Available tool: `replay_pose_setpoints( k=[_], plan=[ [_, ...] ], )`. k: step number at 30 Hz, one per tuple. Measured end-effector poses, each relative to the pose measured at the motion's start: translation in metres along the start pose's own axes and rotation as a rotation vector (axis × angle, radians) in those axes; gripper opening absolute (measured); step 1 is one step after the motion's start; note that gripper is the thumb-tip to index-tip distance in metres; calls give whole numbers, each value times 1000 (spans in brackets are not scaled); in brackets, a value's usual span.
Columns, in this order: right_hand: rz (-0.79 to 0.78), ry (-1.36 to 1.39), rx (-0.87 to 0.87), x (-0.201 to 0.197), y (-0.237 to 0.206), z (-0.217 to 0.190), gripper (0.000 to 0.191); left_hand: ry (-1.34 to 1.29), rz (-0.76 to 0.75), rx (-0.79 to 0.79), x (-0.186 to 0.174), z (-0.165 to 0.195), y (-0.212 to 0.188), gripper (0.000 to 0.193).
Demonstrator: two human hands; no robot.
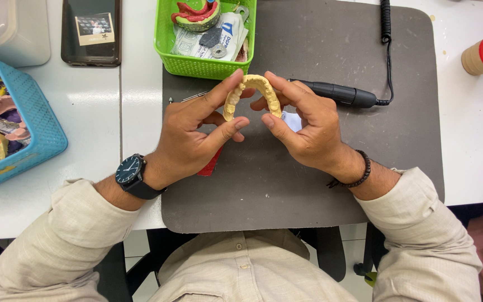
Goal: The person uses a handheld rotary grinder to trim and smooth the edge of a yellow dental arch form, then presses and fits it against a white dental model, repeatedly checking the fit and wiping the piece with a tissue.
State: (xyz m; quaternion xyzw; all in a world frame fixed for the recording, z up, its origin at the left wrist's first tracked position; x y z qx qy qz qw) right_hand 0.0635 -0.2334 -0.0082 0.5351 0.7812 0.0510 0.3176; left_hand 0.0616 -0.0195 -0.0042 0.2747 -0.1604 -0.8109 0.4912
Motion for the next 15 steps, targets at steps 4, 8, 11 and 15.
replay_pose_setpoints(
  k=[4, 8, 11, 15],
  plan=[
    [-3, -16, -5, -1, 1, 1, 51, -16, 12, 10, 0, 0, 1, 67],
    [4, -43, -16, -2, 1, -1, 51, -12, 7, 3, 0, 0, 1, 68],
    [6, -42, -16, -2, 1, -2, 51, -13, 11, -9, -1, 0, 1, 68],
    [8, -36, -8, -2, 2, -2, 50, -25, 19, -2, -1, 1, 1, 68]
  ],
)
Point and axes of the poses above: each hand's wrist, its own y-axis towards the middle knuckle, its own x-axis out of the palm, z = x × y, the point moved 4 cm from there along y, towards the middle knuckle, and after that the axes turned 6 degrees about x, right-handed, at the moved point
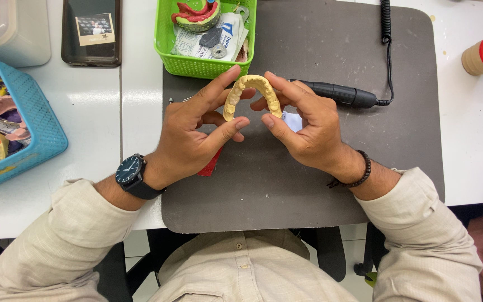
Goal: The person uses a handheld rotary grinder to trim and smooth the edge of a yellow dental arch form, then presses and fits it against a white dental model, repeatedly checking the fit and wiping the piece with a tissue.
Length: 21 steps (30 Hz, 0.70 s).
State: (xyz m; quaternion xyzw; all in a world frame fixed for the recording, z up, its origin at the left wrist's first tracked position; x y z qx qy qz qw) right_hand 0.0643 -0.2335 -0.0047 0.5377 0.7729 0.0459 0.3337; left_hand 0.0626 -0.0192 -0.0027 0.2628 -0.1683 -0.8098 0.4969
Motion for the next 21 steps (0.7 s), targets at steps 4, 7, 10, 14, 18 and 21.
replay_pose_setpoints(
  k=[4, 7, 10, 14, 18, 21],
  plan=[
    [6, -16, -10, 0, 0, -2, 51, 11, -7, -10, 0, 0, 0, 68],
    [13, -25, 2, -1, 0, -3, 50, -5, 4, -18, 1, 0, -1, 67],
    [13, -18, 18, -1, 0, -4, 51, 5, 0, -9, 1, -1, -1, 67],
    [-2, -15, 11, -1, 0, -4, 52, -68, 7, -40, 1, -4, -3, 65],
    [1, -14, -3, -1, 0, -4, 52, -148, 19, -24, 3, -6, -4, 60],
    [6, -9, 1, 0, 0, -4, 53, -143, 31, -55, 3, -7, -5, 51]
  ],
)
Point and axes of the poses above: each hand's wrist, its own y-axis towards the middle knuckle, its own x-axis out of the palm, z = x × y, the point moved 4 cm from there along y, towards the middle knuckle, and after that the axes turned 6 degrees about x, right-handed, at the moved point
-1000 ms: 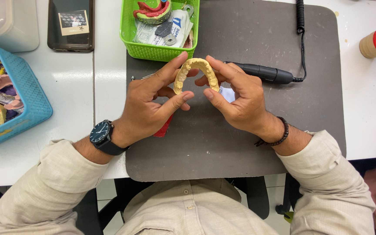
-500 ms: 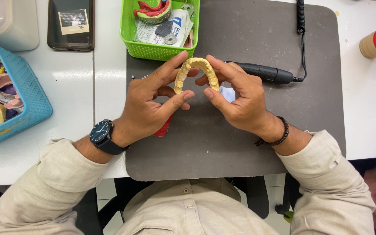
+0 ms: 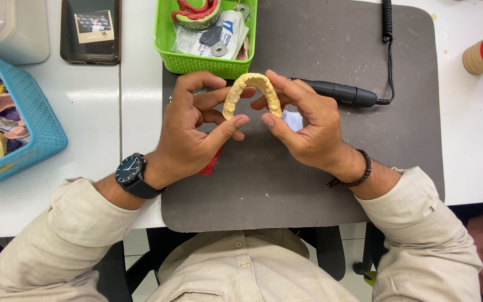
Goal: The person uses a handheld rotary grinder to trim and smooth the edge of a yellow dental arch form, then presses and fits it against a white dental model, repeatedly checking the fit and wiping the piece with a tissue.
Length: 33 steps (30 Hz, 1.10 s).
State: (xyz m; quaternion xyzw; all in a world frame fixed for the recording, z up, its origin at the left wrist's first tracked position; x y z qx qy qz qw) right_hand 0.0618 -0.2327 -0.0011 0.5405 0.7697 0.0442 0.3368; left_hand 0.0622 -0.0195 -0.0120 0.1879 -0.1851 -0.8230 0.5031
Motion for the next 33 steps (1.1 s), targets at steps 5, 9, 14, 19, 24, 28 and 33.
replay_pose_setpoints(
  k=[5, 9, 14, 19, 24, 28, 33],
  plan=[
    [2, -22, -1, -1, 1, -1, 53, 20, 9, 6, 0, 1, 2, 45],
    [3, -26, 4, -1, 1, -3, 53, 18, 2, -10, 0, 1, 3, 45],
    [7, -34, 6, -1, 0, -3, 53, 12, -3, -14, 0, 2, 2, 49],
    [1, -41, -4, -1, 2, -1, 54, 53, -16, 10, -1, 4, 3, 55],
    [3, -49, -11, 0, 1, 1, 54, 112, -19, 20, -1, 6, 5, 52],
    [5, -58, -2, 0, 1, 2, 54, 121, -15, 27, -1, 7, 5, 50],
    [-4, -53, 0, 0, 1, 1, 54, 124, -21, 18, 0, 6, 4, 53]
  ],
)
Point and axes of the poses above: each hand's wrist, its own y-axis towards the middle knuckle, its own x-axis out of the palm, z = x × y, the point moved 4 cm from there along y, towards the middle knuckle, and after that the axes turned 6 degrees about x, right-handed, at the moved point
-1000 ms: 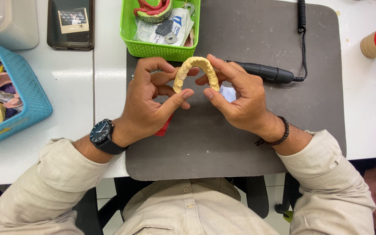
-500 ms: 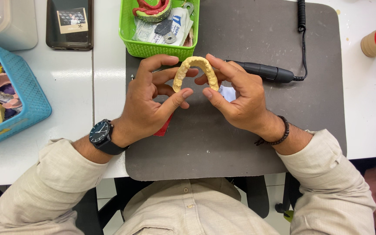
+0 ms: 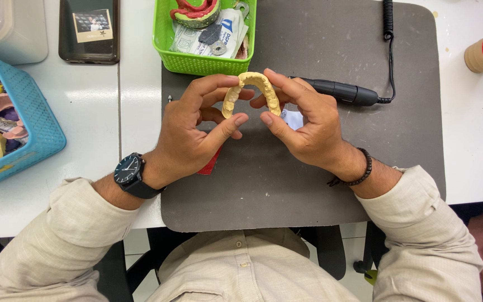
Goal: The person uses a handheld rotary grinder to trim and smooth the edge of a yellow dental arch form, then presses and fits it against a white dental model, repeatedly checking the fit and wiping the piece with a tissue.
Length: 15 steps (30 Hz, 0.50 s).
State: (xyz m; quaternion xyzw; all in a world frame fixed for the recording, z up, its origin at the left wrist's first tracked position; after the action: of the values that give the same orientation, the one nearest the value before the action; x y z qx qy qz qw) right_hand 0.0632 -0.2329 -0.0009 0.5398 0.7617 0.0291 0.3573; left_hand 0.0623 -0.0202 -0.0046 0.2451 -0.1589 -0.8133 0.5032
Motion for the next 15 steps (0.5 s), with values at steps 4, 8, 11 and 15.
replay_pose_setpoints(
  k=[4, 8, 11, 15],
  plan=[
    [1, 2, 15, -1, 0, -1, 55, -14, 2, -1, 0, -1, 0, 55],
    [0, 14, 11, -1, 0, -1, 56, -64, 19, -24, 0, -4, -2, 51],
    [0, 12, -6, -1, 1, -1, 57, -79, 30, -4, -1, -5, -3, 46],
    [8, 0, -11, -2, 0, -2, 58, -53, 34, 4, 1, -6, -4, 42]
  ],
)
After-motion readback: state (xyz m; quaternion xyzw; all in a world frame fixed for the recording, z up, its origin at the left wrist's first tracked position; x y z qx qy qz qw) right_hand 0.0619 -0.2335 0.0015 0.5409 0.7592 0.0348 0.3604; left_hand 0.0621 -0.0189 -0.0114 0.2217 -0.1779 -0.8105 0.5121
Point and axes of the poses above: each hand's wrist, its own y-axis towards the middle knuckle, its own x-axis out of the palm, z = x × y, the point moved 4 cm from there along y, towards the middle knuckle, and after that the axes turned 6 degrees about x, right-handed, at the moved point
